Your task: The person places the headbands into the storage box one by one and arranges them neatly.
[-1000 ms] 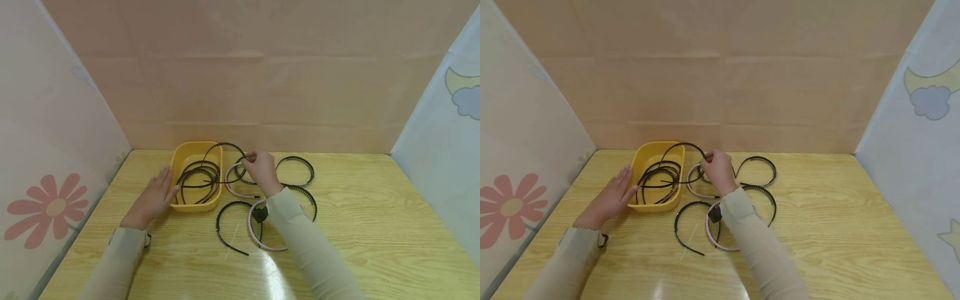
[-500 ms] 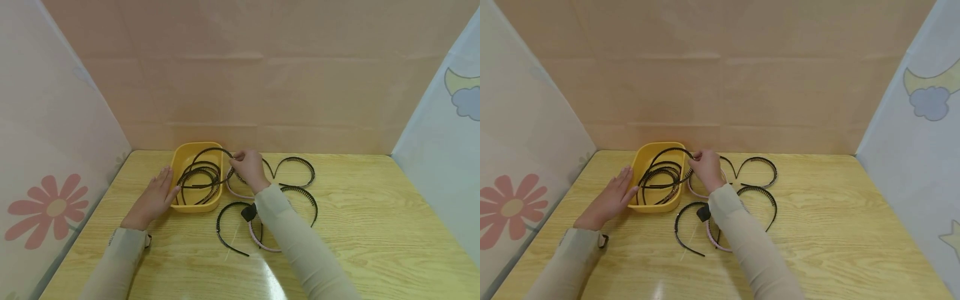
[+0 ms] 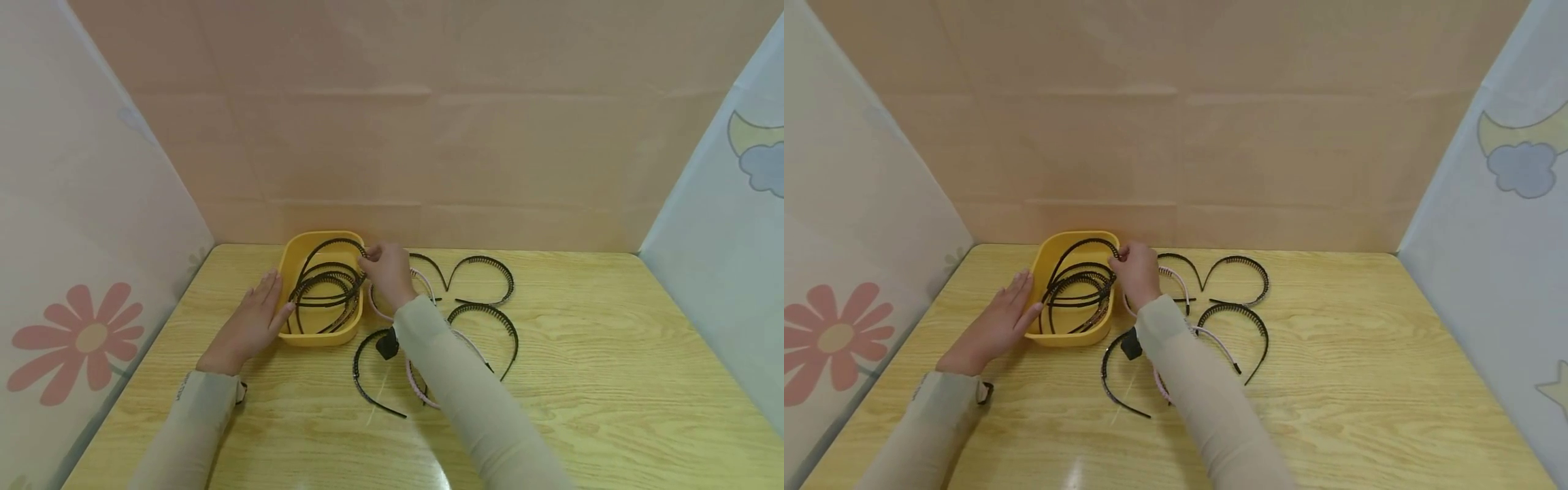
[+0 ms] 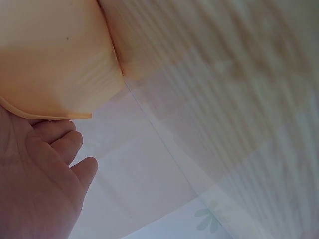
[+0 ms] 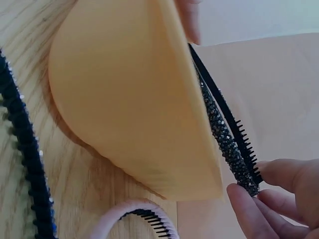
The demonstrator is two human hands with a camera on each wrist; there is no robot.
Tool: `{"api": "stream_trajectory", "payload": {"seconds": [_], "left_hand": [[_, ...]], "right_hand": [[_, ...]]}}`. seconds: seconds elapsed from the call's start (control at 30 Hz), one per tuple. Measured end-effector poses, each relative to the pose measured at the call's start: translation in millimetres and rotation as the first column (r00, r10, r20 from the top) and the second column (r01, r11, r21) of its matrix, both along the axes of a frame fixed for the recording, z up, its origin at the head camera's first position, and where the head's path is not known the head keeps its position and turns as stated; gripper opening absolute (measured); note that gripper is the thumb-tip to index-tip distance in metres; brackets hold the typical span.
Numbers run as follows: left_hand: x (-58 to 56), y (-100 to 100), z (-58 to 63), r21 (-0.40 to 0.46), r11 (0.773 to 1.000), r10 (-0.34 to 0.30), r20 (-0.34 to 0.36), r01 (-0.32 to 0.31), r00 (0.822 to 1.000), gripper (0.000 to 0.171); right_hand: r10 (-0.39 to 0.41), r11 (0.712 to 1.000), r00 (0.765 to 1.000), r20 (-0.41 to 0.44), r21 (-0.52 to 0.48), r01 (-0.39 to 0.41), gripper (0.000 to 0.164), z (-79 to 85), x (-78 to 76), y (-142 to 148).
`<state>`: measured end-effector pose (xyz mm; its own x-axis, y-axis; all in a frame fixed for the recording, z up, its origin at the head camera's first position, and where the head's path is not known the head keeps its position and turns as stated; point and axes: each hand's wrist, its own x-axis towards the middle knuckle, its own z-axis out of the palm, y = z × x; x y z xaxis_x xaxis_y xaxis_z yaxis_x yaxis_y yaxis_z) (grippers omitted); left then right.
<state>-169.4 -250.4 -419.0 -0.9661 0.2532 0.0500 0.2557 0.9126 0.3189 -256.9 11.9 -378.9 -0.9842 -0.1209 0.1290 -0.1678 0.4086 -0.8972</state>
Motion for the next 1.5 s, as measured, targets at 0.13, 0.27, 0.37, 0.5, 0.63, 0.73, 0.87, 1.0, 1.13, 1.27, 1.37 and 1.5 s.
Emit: {"api": "stream_trajectory", "payload": {"seconds": [0.13, 0.27, 0.37, 0.5, 0.63, 0.73, 0.87, 1.0, 1.13, 1.27, 1.37, 1.5], "left_hand": [[0.2, 1, 0.3, -0.005, 1.000, -0.002, 0.001, 0.002, 1.000, 0.075], [1.6, 1, 1.4, -0.002, 1.000, -0.004, 0.004, 0.004, 1.000, 0.076], [2.0, 0, 1.8, 0.002, 1.000, -0.006, 0.007, 0.006, 1.000, 0.077], [2.1, -1, 2.5, 0.001, 1.000, -0.009, 0.003, 0.009, 1.000, 0.076], [2.0, -2, 2.9, -0.002, 1.000, -0.009, 0.000, 0.009, 1.000, 0.075], [1.5, -2, 2.8, 0.002, 1.000, -0.008, 0.005, 0.008, 1.000, 0.076], [0.8, -1, 3.1, 0.004, 1.000, -0.009, 0.006, 0.009, 1.000, 0.076], [1.2, 0, 3.9, 0.004, 1.000, -0.009, 0.006, 0.009, 1.000, 0.076], [1.7, 0, 3.8, 0.009, 1.000, -0.008, 0.010, 0.007, 1.000, 0.076], [1.8, 0, 3.5, 0.015, 1.000, -0.007, 0.010, 0.007, 1.000, 0.076], [1.9, 0, 3.1, 0.020, 1.000, -0.006, 0.012, 0.006, 1.000, 0.076], [1.9, -1, 2.2, 0.018, 1.000, -0.007, 0.010, 0.007, 1.000, 0.077]], "right_hand": [[0.002, 0.999, 1.000, -0.018, 0.043, -0.001, 0.021, -2.4, -2.0, -7], [-0.014, 0.997, 0.999, -0.035, 0.069, 0.016, 0.023, -4.4, -2.4, -13], [-0.017, 0.995, 0.999, -0.052, 0.093, 0.022, 0.023, -3.7, -1.1, -17], [-0.003, 0.988, 0.997, -0.073, 0.156, 0.015, 0.023, -1.6, 0.4, -22], [0.009, 0.981, 0.997, -0.078, 0.194, 0.006, 0.024, -1.9, 1.3, -26], [0.029, 0.981, 0.997, -0.075, 0.195, -0.013, 0.025, -3.5, 2.2, -28], [0.067, 0.978, 0.993, -0.095, 0.206, -0.046, 0.027, -5.9, 4.0, -28], [0.108, 0.972, 0.985, -0.132, 0.220, -0.078, 0.026, -8.9, 4.7, -26], [0.151, 0.974, 0.976, -0.158, 0.191, -0.120, 0.025, -11.3, 5.1, -22], [0.176, 0.981, 0.971, -0.162, 0.108, -0.160, 0.024, -10.6, 8.7, -15], [0.181, 0.983, 0.971, -0.154, 0.052, -0.175, 0.026, -9.8, 12.8, -7], [0.169, 0.984, 0.970, -0.178, 0.091, -0.154, 0.027, -10.1, 17.4, 4]]}}
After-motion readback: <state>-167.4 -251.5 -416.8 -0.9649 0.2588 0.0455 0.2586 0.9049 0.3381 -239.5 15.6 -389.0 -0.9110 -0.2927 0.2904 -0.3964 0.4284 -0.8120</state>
